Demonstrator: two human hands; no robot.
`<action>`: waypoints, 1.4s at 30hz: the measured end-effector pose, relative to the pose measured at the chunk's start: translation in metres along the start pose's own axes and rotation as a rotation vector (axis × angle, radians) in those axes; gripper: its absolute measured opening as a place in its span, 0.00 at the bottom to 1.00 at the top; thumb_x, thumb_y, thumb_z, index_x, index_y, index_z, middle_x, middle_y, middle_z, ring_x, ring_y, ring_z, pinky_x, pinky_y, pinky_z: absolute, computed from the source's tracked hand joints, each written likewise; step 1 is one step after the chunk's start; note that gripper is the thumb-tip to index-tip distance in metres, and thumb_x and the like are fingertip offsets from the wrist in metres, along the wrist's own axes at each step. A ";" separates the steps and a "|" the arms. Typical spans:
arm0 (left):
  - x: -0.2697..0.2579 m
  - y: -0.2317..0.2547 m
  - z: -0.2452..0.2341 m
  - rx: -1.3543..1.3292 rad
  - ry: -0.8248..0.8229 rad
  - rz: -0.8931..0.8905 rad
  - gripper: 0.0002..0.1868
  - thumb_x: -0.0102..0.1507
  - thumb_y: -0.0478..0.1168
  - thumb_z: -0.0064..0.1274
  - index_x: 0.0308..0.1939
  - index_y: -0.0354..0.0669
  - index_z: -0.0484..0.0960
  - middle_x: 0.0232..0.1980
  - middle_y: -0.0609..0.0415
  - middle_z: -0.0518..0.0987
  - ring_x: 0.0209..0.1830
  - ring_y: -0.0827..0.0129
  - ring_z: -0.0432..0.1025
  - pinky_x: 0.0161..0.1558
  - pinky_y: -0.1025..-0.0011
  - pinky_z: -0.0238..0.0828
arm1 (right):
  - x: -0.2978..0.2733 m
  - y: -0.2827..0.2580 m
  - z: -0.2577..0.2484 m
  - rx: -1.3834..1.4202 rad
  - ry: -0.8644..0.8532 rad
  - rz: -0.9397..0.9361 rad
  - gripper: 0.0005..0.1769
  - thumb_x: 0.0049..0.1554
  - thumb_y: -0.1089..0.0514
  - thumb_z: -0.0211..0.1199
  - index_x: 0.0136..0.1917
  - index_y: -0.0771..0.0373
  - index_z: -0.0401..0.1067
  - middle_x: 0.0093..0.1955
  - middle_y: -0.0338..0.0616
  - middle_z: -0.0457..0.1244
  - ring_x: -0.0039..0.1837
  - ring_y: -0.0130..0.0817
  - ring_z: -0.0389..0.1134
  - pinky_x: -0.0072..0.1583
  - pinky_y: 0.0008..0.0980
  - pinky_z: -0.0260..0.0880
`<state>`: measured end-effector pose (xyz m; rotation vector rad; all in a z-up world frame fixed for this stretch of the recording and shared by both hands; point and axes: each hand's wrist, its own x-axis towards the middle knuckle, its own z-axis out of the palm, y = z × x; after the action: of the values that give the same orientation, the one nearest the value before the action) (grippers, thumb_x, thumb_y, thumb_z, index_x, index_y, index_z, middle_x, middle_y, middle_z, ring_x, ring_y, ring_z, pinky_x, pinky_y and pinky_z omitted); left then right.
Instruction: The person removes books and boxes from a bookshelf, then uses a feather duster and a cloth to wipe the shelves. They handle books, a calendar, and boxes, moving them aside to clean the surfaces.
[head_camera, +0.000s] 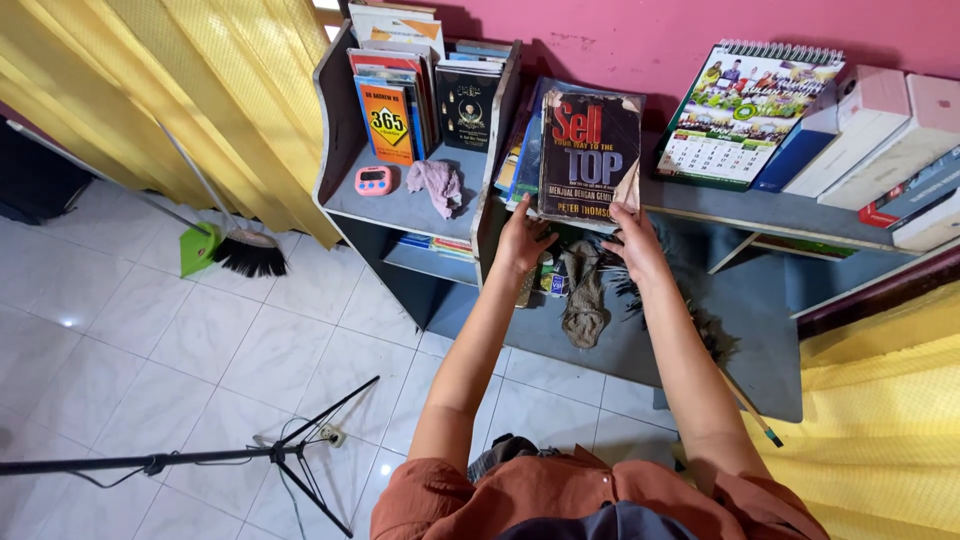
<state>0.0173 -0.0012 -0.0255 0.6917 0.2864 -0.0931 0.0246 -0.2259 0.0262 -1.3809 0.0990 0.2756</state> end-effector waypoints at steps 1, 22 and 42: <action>0.000 0.002 0.002 0.001 -0.003 0.000 0.48 0.64 0.62 0.52 0.80 0.48 0.50 0.77 0.37 0.55 0.76 0.49 0.54 0.68 0.42 0.58 | 0.003 0.000 -0.001 0.000 0.002 -0.003 0.38 0.57 0.39 0.64 0.75 0.52 0.57 0.77 0.44 0.52 0.76 0.56 0.48 0.63 0.52 0.66; 0.018 0.001 -0.020 -0.022 -0.048 -0.051 0.32 0.67 0.57 0.55 0.61 0.35 0.66 0.57 0.40 0.72 0.58 0.52 0.70 0.62 0.47 0.67 | -0.056 0.020 -0.026 -0.052 0.142 -0.088 0.32 0.60 0.47 0.65 0.74 0.54 0.64 0.71 0.43 0.63 0.73 0.34 0.62 0.65 0.43 0.65; -0.010 0.029 0.006 0.225 -0.026 -0.034 0.44 0.59 0.57 0.60 0.69 0.33 0.63 0.64 0.37 0.70 0.63 0.47 0.70 0.59 0.48 0.71 | -0.242 0.216 -0.083 0.693 0.403 0.065 0.10 0.61 0.60 0.62 0.57 0.55 0.70 0.52 0.34 0.69 0.52 0.28 0.71 0.48 0.27 0.74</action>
<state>0.0138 0.0170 -0.0009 0.9086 0.2650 -0.1680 -0.2553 -0.3049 -0.1404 -0.7256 0.5248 0.0018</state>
